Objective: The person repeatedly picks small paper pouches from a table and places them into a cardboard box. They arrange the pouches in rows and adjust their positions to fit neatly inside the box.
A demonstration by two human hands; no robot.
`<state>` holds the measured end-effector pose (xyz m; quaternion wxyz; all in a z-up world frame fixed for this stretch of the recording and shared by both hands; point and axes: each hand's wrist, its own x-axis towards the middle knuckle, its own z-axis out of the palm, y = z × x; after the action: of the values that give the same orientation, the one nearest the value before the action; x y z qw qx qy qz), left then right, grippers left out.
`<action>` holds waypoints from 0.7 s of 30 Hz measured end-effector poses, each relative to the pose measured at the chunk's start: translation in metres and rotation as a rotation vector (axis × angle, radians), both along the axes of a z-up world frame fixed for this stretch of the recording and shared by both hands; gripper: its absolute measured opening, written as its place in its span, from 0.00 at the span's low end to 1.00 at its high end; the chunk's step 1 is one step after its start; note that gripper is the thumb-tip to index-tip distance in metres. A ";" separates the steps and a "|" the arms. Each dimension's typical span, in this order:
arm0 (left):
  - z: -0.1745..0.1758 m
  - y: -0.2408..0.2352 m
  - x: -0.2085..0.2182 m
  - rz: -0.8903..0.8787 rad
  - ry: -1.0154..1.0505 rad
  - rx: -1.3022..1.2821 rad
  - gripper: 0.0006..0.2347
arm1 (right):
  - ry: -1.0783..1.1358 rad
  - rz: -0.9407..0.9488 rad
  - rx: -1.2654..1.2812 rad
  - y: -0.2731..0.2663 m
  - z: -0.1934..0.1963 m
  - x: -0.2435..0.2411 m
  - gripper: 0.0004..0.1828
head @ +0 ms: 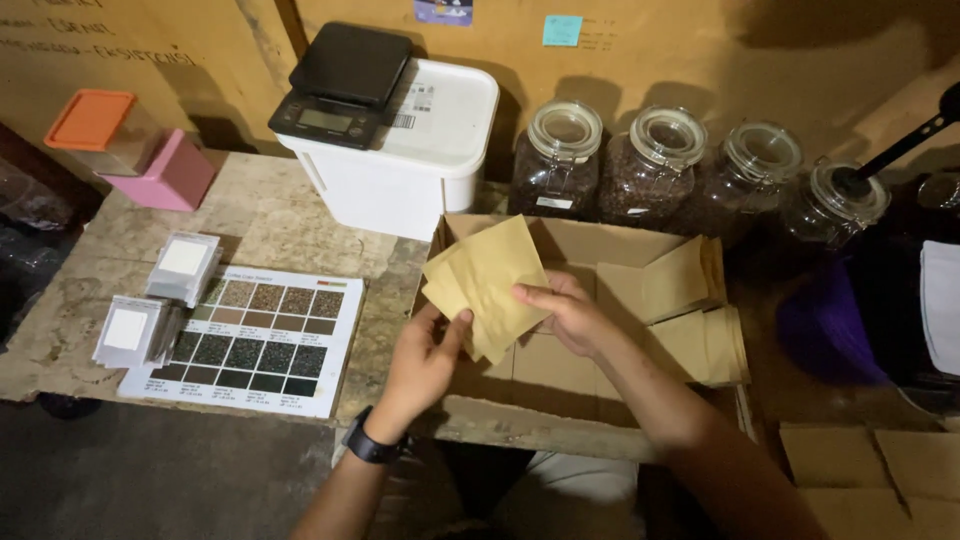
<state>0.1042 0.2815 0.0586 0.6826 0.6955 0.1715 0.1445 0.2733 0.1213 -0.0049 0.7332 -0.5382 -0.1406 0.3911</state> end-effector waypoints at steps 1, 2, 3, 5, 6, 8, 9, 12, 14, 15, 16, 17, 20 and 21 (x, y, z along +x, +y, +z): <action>-0.005 0.004 0.001 0.031 0.021 0.065 0.12 | -0.020 0.005 -0.013 0.001 0.003 -0.001 0.17; -0.009 0.010 0.006 0.060 0.034 0.133 0.13 | -0.047 0.009 -0.022 0.004 0.007 0.001 0.16; -0.004 0.010 0.008 0.058 0.033 0.134 0.13 | -0.048 0.007 -0.022 0.003 0.006 0.001 0.16; 0.007 0.011 0.011 0.131 0.054 0.100 0.13 | -0.073 0.059 -0.045 0.002 0.004 0.002 0.18; 0.009 0.010 0.011 0.130 0.052 0.101 0.13 | -0.075 0.058 -0.045 0.003 0.009 0.001 0.18; 0.012 0.010 0.012 0.161 0.018 0.087 0.14 | -0.085 0.041 -0.050 0.004 0.018 -0.002 0.18; 0.013 0.010 0.012 0.158 0.019 0.086 0.14 | -0.084 0.038 -0.051 0.004 0.018 -0.001 0.18; 0.014 0.013 0.011 0.154 0.025 0.109 0.14 | -0.069 0.046 -0.057 0.003 0.017 -0.002 0.19; 0.011 0.016 0.014 0.095 0.043 0.173 0.16 | -0.054 0.016 -0.053 0.004 0.022 -0.003 0.18; 0.009 0.016 0.011 0.094 0.044 0.172 0.16 | -0.053 0.015 -0.054 0.003 0.019 -0.003 0.18; 0.007 0.016 0.010 0.078 0.082 0.220 0.16 | -0.062 0.009 -0.057 0.003 0.017 -0.001 0.18; 0.005 0.016 0.008 0.061 0.120 0.269 0.17 | -0.071 0.003 -0.060 0.003 0.016 0.001 0.18; 0.008 0.016 0.011 0.042 0.108 0.327 0.18 | -0.097 -0.005 -0.090 0.001 0.019 0.002 0.18; 0.002 0.016 0.010 0.041 0.108 0.326 0.18 | -0.097 -0.006 -0.091 0.001 0.024 -0.002 0.18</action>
<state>0.1141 0.2979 0.0609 0.5476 0.8001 0.1963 0.1468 0.2716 0.1224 0.0191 0.7014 -0.5898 -0.1562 0.3683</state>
